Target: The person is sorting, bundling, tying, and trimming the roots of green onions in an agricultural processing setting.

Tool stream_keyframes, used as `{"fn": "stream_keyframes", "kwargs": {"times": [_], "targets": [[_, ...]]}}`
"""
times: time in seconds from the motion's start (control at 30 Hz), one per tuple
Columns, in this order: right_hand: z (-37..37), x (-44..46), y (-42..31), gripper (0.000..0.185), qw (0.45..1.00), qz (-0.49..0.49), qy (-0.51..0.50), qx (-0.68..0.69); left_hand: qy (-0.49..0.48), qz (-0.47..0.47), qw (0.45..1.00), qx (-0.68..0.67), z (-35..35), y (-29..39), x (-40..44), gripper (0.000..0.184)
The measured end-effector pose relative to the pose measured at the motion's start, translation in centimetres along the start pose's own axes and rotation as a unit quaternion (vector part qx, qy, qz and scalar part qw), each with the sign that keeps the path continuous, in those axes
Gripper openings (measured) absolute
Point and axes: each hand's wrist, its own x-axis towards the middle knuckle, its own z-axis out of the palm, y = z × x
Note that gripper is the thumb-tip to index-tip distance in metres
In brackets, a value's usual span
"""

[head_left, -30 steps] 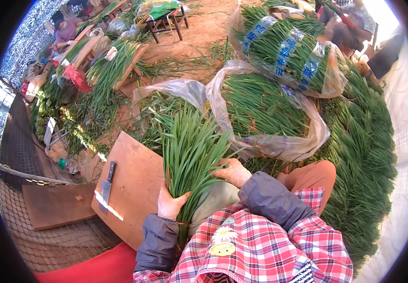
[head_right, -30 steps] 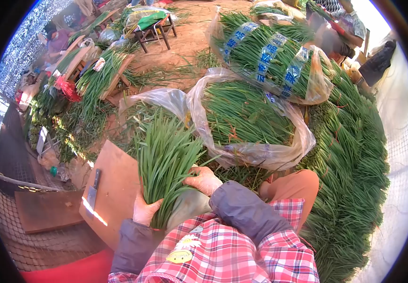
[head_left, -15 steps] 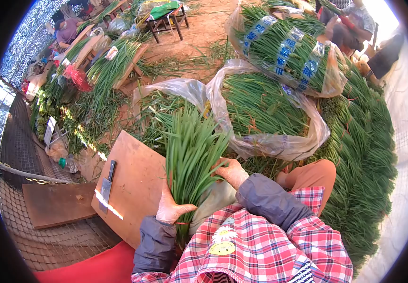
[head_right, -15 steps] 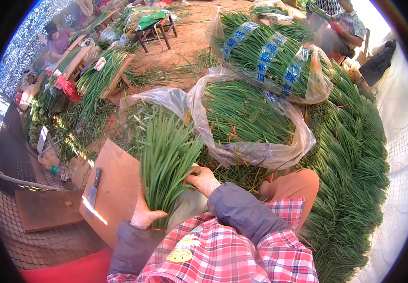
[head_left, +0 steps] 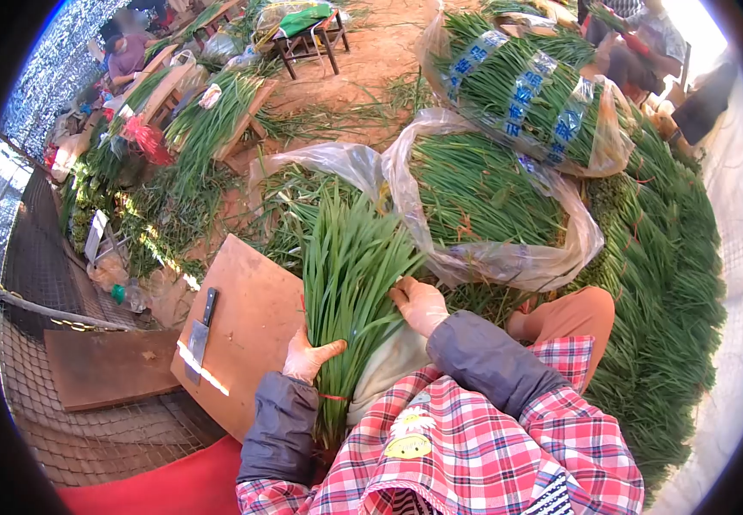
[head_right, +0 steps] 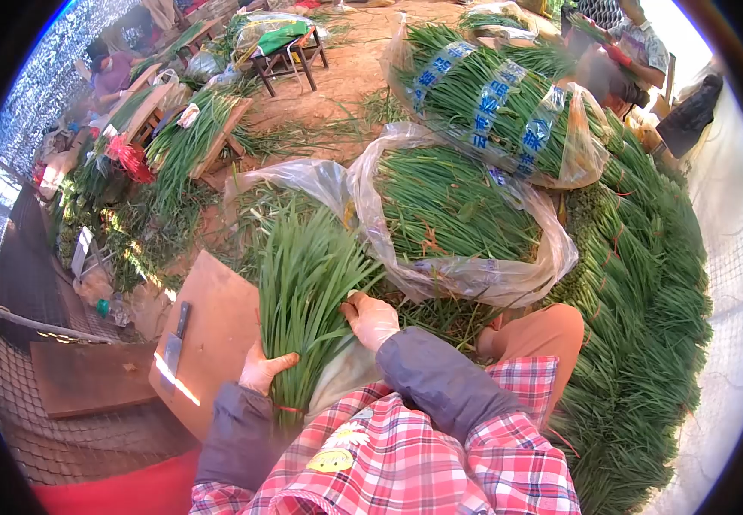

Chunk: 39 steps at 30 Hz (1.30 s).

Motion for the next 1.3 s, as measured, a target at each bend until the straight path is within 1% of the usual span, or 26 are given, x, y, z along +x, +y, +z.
{"fn": "stream_keyframes", "kwargs": {"times": [0.03,0.13,0.2,0.27,0.33,0.37,0.4,0.43,0.47,0.5,0.53,0.6,0.7,0.83,0.87,0.9,0.93,0.97,1.0,1.03,1.07,1.13,1.17,1.2,1.27,1.3], "targets": [[0.0,0.1,0.3,0.03,0.999,0.025,-0.017,-0.017,0.0,0.003,1.0,-0.002,-0.1,0.0,0.0,0.064],[-0.2,1.3,2.3,0.03,0.997,0.066,0.025,-0.031,0.011,-0.007,1.0,0.009,-0.4,-0.2,0.2,0.061],[-1.6,3.2,6.0,0.029,0.994,0.075,0.074,-0.028,0.014,-0.015,1.0,0.007,-0.8,-0.7,0.3,0.059],[-5.6,3.2,5.6,0.026,0.988,0.08,0.132,0.021,0.013,-0.018,1.0,-0.016,-1.1,-1.1,0.5,0.059],[-9.7,2.5,1.4,0.023,0.984,0.067,0.16,-0.037,0.009,-0.021,0.999,-0.031,-1.0,-0.8,0.4,0.058],[-10.0,2.7,0.7,0.022,0.983,-0.027,0.179,0.017,0.007,-0.023,0.999,-0.038,-0.9,-0.5,0.4,0.058],[-10.9,2.4,-2.2,0.023,0.984,-0.099,0.147,0.03,0.009,-0.027,0.999,-0.024,-0.8,-0.4,0.4,0.058],[-10.6,1.7,-4.3,0.023,0.986,-0.132,0.097,0.04,0.01,-0.031,0.999,-0.01,-0.8,-0.2,0.4,0.057],[-10.7,1.5,-6.4,0.026,0.988,-0.157,0.009,-0.005,0.012,-0.035,0.999,0.006,-0.8,-0.1,0.4,0.057],[-9.9,1.7,-7.6,0.031,0.98,-0.184,-0.043,-0.06,0.014,-0.031,0.999,0.012,-0.8,-0.2,0.4,0.057],[-8.7,2.3,-8.2,0.034,0.97,-0.167,-0.099,-0.146,0.017,-0.026,0.999,0.017,-0.8,-0.5,0.5,0.057],[-7.0,3.1,-9.2,0.039,0.956,-0.135,-0.156,-0.208,0.025,-0.018,0.999,0.03,-0.7,-0.7,0.4,0.057],[-5.2,3.2,-9.6,0.035,0.96,-0.106,-0.2,-0.165,0.035,-0.023,0.998,0.052,-0.4,-0.1,-0.1,0.056],[-2.1,3.6,-7.6,0.026,0.955,-0.133,-0.127,-0.232,0.035,-0.03,0.997,0.057,-0.3,0.0,0.1,0.056],[-2.1,4.3,-7.2,0.025,0.948,-0.099,-0.108,-0.284,0.033,-0.027,0.998,0.052,-0.5,-0.4,0.2,0.056],[-3.1,5.1,-6.2,0.024,0.952,-0.062,-0.052,-0.295,0.029,-0.023,0.999,0.031,-0.6,-0.7,0.2,0.056],[-4.3,5.8,-4.2,0.021,0.962,-0.093,0.047,-0.252,0.024,-0.017,1.0,0.011,-0.8,-1.0,0.2,0.055],[-5.7,5.8,-2.6,0.012,0.959,-0.132,0.131,-0.215,0.019,-0.012,1.0,-0.01,-0.9,-1.1,0.3,0.055],[-8.1,5.6,-2.3,0.012,0.967,-0.141,0.127,-0.173,0.02,-0.016,1.0,-0.017,-1.0,-1.0,0.3,0.055],[-10.2,4.8,-2.5,0.021,0.934,-0.209,0.208,-0.203,0.019,-0.021,0.999,-0.024,-1.1,-0.7,0.1,0.055],[-11.6,4.1,-2.8,0.02,0.907,-0.246,0.245,-0.237,0.018,-0.025,0.999,-0.031,-1.1,-0.6,0.2,0.055],[-12.6,2.8,-2.9,0.018,0.969,-0.155,0.049,-0.187,0.008,-0.033,0.999,-0.031,-1.4,-0.9,0.7,0.056],[-11.9,2.4,-3.2,0.023,0.985,-0.114,-0.019,-0.127,0.004,-0.038,0.999,-0.034,-1.6,-1.1,0.9,0.056],[-10.7,2.0,-3.4,0.025,0.987,-0.141,-0.032,-0.067,0.001,-0.043,0.998,-0.035,-1.6,-1.2,1.0,0.056],[-9.0,1.8,-4.3,0.03,0.985,-0.153,-0.073,-0.043,-0.008,-0.043,0.998,-0.046,-1.5,-0.9,0.8,0.057],[-8.4,2.0,-4.8,0.031,0.982,-0.148,-0.09,-0.078,-0.009,-0.035,0.998,-0.049,-1.4,-0.7,0.7,0.057]]}}
